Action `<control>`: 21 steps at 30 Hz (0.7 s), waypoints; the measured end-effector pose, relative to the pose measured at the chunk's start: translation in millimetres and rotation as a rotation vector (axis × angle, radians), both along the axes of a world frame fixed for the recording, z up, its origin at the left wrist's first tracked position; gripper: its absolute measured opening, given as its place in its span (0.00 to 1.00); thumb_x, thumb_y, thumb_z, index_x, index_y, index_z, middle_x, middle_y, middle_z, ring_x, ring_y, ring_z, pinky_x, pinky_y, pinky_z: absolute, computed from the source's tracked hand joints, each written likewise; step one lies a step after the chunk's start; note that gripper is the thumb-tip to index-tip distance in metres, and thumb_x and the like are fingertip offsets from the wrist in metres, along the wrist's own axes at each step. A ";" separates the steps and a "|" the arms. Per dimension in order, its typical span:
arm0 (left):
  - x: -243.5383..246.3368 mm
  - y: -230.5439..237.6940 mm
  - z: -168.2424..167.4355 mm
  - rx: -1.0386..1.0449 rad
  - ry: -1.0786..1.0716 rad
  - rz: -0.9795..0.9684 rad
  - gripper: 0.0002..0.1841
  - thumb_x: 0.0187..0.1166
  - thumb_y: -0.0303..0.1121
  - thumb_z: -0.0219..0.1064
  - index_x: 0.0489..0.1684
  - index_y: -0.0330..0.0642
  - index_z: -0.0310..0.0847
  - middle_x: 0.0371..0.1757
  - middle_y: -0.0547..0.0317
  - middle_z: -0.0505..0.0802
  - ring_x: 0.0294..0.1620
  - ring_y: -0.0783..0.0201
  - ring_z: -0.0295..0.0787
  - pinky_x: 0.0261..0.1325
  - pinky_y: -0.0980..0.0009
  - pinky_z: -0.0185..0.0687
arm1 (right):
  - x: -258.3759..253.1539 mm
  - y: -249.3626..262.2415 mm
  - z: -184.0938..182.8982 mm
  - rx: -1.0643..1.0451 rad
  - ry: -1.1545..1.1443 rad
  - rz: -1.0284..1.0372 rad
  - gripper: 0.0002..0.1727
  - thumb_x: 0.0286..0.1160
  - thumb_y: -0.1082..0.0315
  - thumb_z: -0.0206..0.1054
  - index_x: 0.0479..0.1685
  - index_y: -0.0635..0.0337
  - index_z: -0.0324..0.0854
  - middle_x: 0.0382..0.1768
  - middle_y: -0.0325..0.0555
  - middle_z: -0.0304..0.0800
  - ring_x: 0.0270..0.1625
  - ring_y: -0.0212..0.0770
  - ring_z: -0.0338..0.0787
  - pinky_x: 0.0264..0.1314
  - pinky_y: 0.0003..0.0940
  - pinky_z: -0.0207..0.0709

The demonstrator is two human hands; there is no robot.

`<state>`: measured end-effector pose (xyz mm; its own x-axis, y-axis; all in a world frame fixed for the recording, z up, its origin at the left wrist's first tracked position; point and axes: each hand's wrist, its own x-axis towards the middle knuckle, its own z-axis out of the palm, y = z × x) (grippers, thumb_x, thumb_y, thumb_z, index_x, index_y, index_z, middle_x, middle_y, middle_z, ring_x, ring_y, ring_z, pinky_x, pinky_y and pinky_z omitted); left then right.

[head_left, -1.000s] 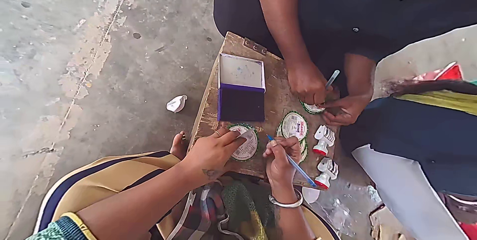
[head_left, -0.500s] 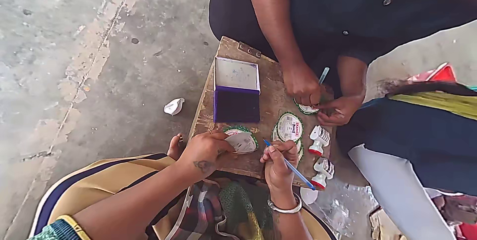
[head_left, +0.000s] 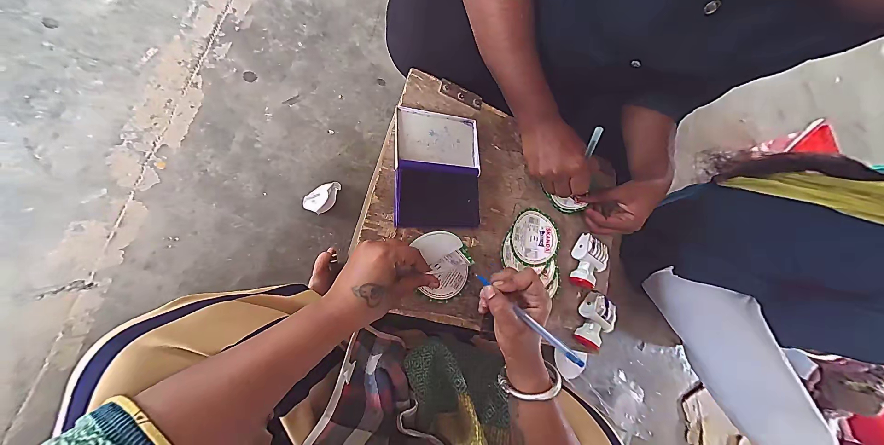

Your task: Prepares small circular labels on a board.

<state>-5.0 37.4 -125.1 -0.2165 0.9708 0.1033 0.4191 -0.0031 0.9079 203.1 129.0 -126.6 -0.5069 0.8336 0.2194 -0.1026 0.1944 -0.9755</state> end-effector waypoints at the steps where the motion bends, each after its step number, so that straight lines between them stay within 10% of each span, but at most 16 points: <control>1: -0.1 0.1 1.1 -0.011 -0.002 0.002 0.10 0.69 0.37 0.77 0.27 0.39 0.92 0.28 0.55 0.93 0.31 0.66 0.88 0.36 0.68 0.79 | -0.2 -1.5 -0.5 0.017 -0.016 0.026 0.10 0.70 0.69 0.74 0.39 0.37 0.87 0.38 0.19 0.91 0.32 0.15 0.88 0.32 0.12 0.84; 9: 1.2 0.8 0.1 -0.065 -0.003 0.060 0.13 0.74 0.41 0.74 0.29 0.39 0.85 0.24 0.58 0.88 0.26 0.69 0.82 0.32 0.70 0.74 | -7.0 1.3 -5.4 0.283 -0.258 0.119 0.05 0.65 0.70 0.71 0.32 0.54 0.79 0.31 0.28 0.87 0.36 0.12 0.84 0.39 0.07 0.77; 15: 8.9 -0.6 -11.1 0.148 0.148 0.127 0.20 0.80 0.30 0.64 0.71 0.38 0.76 0.40 0.50 0.96 0.38 0.56 0.95 0.43 0.62 0.89 | -19.4 9.6 -8.8 0.260 -0.376 0.116 0.05 0.58 0.72 0.70 0.25 0.58 0.77 0.26 0.32 0.87 0.32 0.13 0.84 0.36 0.08 0.76; 21: 7.4 0.5 -9.4 0.131 0.158 0.072 0.18 0.78 0.21 0.59 0.62 0.45 0.89 0.50 0.43 0.93 0.41 0.49 0.95 0.38 0.56 0.89 | -20.7 8.2 -11.2 0.294 -0.403 0.099 0.06 0.58 0.72 0.71 0.21 0.62 0.79 0.23 0.35 0.86 0.28 0.15 0.82 0.33 0.09 0.74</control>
<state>2.4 37.9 -134.5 -0.2563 0.9294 0.2657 0.5598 -0.0814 0.8246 182.4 137.2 -137.9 -0.6732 0.7095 0.2082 0.2392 0.4754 -0.8466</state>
